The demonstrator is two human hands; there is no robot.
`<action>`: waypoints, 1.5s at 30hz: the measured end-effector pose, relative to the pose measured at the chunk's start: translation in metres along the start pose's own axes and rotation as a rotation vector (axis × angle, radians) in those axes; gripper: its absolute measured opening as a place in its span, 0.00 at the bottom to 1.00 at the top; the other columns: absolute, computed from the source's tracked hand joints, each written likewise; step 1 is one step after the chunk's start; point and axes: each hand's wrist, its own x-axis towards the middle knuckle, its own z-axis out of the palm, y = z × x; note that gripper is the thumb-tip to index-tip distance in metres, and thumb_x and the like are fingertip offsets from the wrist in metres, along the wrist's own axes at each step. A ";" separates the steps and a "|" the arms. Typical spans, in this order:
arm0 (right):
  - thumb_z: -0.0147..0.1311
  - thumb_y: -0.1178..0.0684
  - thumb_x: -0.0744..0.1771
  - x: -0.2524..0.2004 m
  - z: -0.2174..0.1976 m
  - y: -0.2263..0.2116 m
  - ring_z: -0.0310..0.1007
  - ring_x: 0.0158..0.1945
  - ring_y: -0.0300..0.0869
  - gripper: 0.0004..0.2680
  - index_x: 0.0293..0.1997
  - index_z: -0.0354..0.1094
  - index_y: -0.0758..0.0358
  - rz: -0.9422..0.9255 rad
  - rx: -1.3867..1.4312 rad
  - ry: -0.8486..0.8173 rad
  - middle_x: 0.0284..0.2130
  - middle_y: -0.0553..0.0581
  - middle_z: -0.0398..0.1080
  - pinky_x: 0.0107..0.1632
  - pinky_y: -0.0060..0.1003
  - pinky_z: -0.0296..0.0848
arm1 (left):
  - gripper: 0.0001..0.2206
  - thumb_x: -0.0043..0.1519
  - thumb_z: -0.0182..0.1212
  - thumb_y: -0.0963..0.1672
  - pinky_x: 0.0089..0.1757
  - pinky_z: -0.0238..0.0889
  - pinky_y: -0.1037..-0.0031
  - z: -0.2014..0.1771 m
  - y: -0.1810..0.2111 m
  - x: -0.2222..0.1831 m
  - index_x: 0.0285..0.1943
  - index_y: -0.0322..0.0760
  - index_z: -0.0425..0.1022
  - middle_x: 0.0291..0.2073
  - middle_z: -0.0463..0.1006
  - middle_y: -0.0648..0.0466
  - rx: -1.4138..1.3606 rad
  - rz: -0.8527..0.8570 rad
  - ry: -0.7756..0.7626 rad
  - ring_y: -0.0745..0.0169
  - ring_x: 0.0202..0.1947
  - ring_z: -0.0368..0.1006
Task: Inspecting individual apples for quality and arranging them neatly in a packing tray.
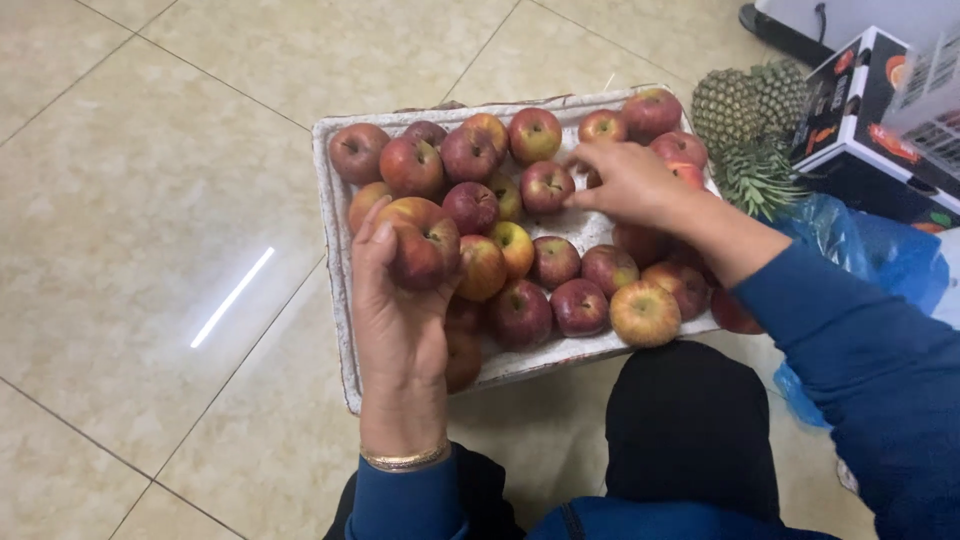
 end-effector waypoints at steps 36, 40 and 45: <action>0.66 0.29 0.59 -0.026 0.034 -0.014 0.75 0.55 0.56 0.23 0.54 0.67 0.44 -0.038 0.050 -0.155 0.45 0.56 0.74 0.55 0.56 0.72 | 0.26 0.55 0.64 0.48 0.45 0.75 0.46 0.004 0.004 -0.008 0.65 0.46 0.71 0.58 0.60 0.42 0.019 -0.026 -0.005 0.45 0.52 0.63; 0.68 0.36 0.59 -0.074 -0.008 -0.064 0.71 0.63 0.57 0.26 0.61 0.68 0.48 -0.083 -0.139 -0.506 0.51 0.59 0.77 0.65 0.57 0.66 | 0.25 0.55 0.64 0.48 0.44 0.75 0.46 0.002 0.002 -0.005 0.64 0.45 0.71 0.58 0.61 0.42 -0.005 -0.025 -0.003 0.44 0.53 0.64; 0.69 0.36 0.55 -0.092 0.041 -0.040 0.59 0.68 0.51 0.29 0.59 0.67 0.52 -0.294 -0.297 -0.328 0.49 0.55 0.74 0.64 0.51 0.56 | 0.26 0.54 0.65 0.48 0.46 0.73 0.45 0.003 -0.003 -0.007 0.64 0.44 0.71 0.59 0.60 0.42 -0.015 -0.022 -0.015 0.45 0.53 0.62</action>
